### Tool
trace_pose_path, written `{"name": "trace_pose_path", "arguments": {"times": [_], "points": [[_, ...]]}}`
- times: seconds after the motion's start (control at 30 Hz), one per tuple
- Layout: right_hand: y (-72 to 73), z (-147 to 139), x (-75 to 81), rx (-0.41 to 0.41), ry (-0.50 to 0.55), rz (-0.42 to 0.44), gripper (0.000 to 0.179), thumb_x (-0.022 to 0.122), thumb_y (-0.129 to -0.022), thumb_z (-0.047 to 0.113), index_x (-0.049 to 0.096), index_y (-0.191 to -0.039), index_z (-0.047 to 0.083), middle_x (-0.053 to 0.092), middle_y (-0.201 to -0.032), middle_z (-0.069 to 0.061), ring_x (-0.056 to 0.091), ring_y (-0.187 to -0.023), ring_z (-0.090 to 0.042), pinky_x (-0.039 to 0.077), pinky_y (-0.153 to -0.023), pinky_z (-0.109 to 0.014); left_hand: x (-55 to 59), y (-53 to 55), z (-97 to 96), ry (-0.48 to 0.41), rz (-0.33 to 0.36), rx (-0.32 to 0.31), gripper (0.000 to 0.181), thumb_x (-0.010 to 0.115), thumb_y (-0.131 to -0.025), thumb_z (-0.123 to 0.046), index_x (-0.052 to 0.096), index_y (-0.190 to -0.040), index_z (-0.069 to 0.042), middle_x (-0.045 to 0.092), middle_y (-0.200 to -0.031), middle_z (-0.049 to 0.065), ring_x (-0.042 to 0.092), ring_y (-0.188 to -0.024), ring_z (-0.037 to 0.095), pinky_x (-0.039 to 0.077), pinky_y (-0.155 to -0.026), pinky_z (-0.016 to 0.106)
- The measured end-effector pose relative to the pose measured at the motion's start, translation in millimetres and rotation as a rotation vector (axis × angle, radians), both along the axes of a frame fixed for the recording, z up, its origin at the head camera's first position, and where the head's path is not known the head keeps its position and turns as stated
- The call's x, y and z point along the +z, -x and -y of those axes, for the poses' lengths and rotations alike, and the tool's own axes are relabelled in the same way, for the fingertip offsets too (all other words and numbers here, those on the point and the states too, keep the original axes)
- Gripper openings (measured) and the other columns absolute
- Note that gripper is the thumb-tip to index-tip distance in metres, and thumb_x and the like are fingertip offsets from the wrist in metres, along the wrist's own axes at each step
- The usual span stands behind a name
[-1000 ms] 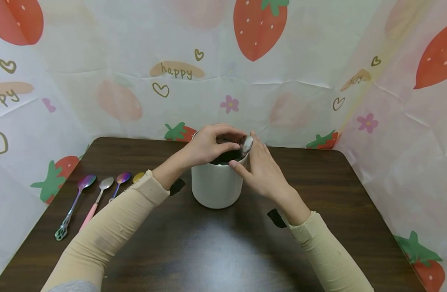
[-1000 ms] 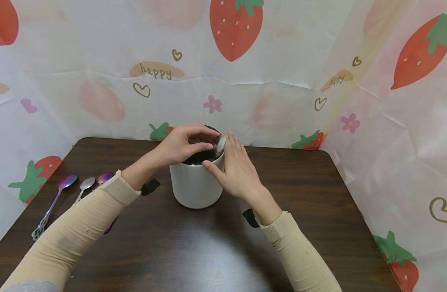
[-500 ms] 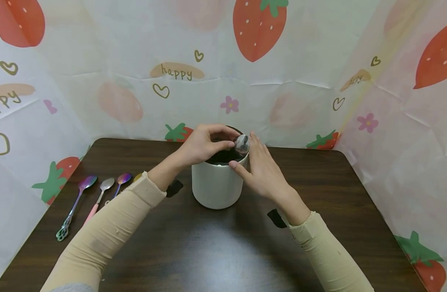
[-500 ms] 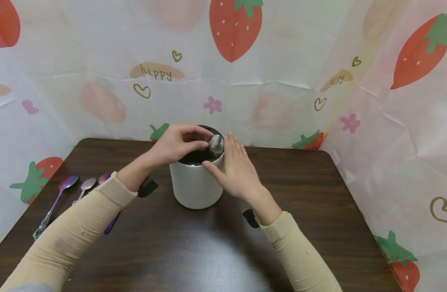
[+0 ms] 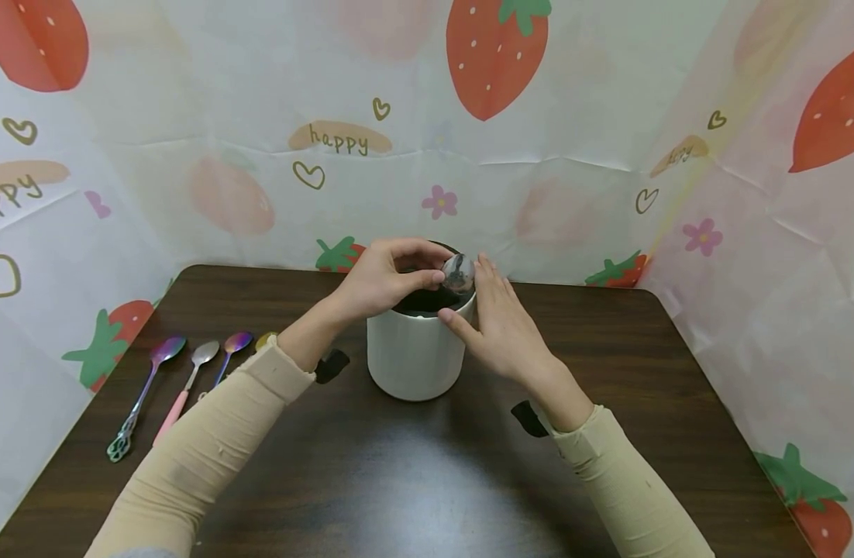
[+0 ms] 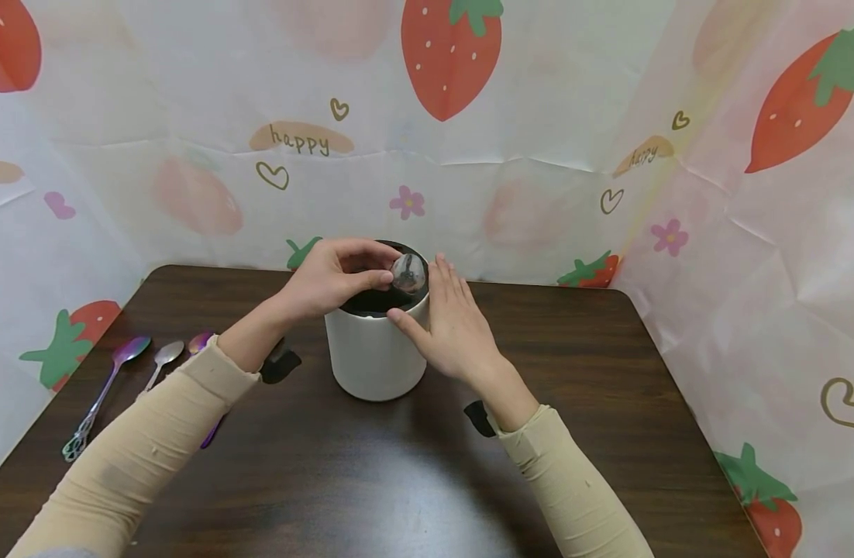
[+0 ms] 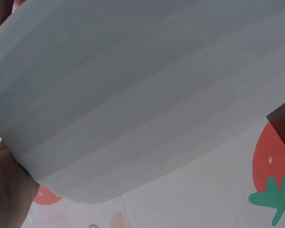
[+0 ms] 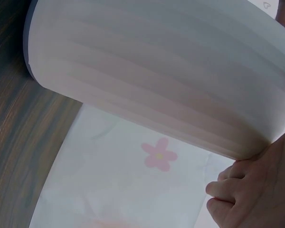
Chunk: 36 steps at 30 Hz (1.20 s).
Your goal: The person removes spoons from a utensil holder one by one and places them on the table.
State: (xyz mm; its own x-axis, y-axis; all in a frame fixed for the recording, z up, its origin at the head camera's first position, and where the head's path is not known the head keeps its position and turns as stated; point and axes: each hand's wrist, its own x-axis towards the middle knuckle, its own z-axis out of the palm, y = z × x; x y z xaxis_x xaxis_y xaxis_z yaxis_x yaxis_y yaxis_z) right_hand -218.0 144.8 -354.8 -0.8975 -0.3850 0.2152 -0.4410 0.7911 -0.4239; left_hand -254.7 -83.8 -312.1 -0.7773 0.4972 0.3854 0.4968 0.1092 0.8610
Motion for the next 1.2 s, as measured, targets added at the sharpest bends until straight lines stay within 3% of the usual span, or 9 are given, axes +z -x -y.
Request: {"name": "trace_pose_path", "arguments": {"times": [0.17,0.33,0.53,0.7,1.0,1.2], "points": [[0.6,0,-0.9,-0.004,0.003,0.009,0.100,0.035,-0.102,0.075,-0.001,-0.167,0.007,-0.002,-0.174,-0.011,-0.002,-0.161,-0.025,0.005,-0.130,-0.048,0.8,-4.1,3.8,-0.052,0.032,0.028,0.030,0.074,-0.097,-0.004,0.072,-0.126,0.000,0.073,-0.114,0.014,0.073,-0.098,0.021,0.060,-0.086,0.031],[1.2,1,-1.4,-0.011,-0.001,0.013,0.101,0.035,-0.102,0.075,0.001,-0.167,0.006,-0.002,-0.175,-0.010,-0.002,-0.161,-0.024,0.005,-0.130,-0.048,5.3,-8.4,8.6,-0.148,0.012,0.068,0.031,0.073,-0.096,0.002,0.069,-0.126,0.004,0.072,-0.116,0.017,0.074,-0.093,0.021,0.062,-0.087,0.036],[1.0,1,-0.5,-0.012,-0.008,0.015,0.101,0.035,-0.102,0.075,0.001,-0.167,0.006,-0.003,-0.175,-0.010,-0.002,-0.161,-0.024,0.006,-0.130,-0.049,14.3,-13.2,15.9,-0.263,-0.022,0.125,0.032,0.072,-0.096,0.004,0.068,-0.127,0.005,0.069,-0.107,0.011,0.071,-0.092,0.021,0.062,-0.087,0.036],[-0.2,0,0.6,-0.014,-0.004,0.017,0.100,0.035,-0.102,0.075,0.000,-0.167,0.008,-0.003,-0.175,-0.009,-0.002,-0.161,-0.023,0.006,-0.130,-0.048,23.5,-17.1,23.5,-0.399,-0.010,0.127,0.032,0.071,-0.095,0.008,0.067,-0.126,0.006,0.069,-0.104,0.007,0.069,-0.093,0.020,0.062,-0.087,0.034],[-0.7,1,1.3,-0.026,-0.017,0.023,0.101,0.036,-0.101,0.075,-0.001,-0.167,0.008,-0.004,-0.175,-0.007,-0.002,-0.161,-0.022,0.004,-0.130,-0.046,39.7,-23.6,40.6,-0.640,-0.024,0.121,0.038,0.064,-0.094,0.016,0.075,-0.116,-0.013,0.069,-0.101,0.004,0.069,-0.090,0.017,0.062,-0.085,0.033],[-0.5,2,0.7,-0.022,-0.015,0.017,0.101,0.036,-0.102,0.075,0.001,-0.167,0.007,-0.003,-0.175,-0.008,-0.001,-0.161,-0.023,0.005,-0.130,-0.046,50.6,-26.9,55.8,-0.735,-0.002,0.155,0.038,0.063,-0.095,0.016,0.076,-0.115,-0.015,0.067,-0.102,0.005,0.066,-0.095,0.018,0.062,-0.088,0.032]]}}
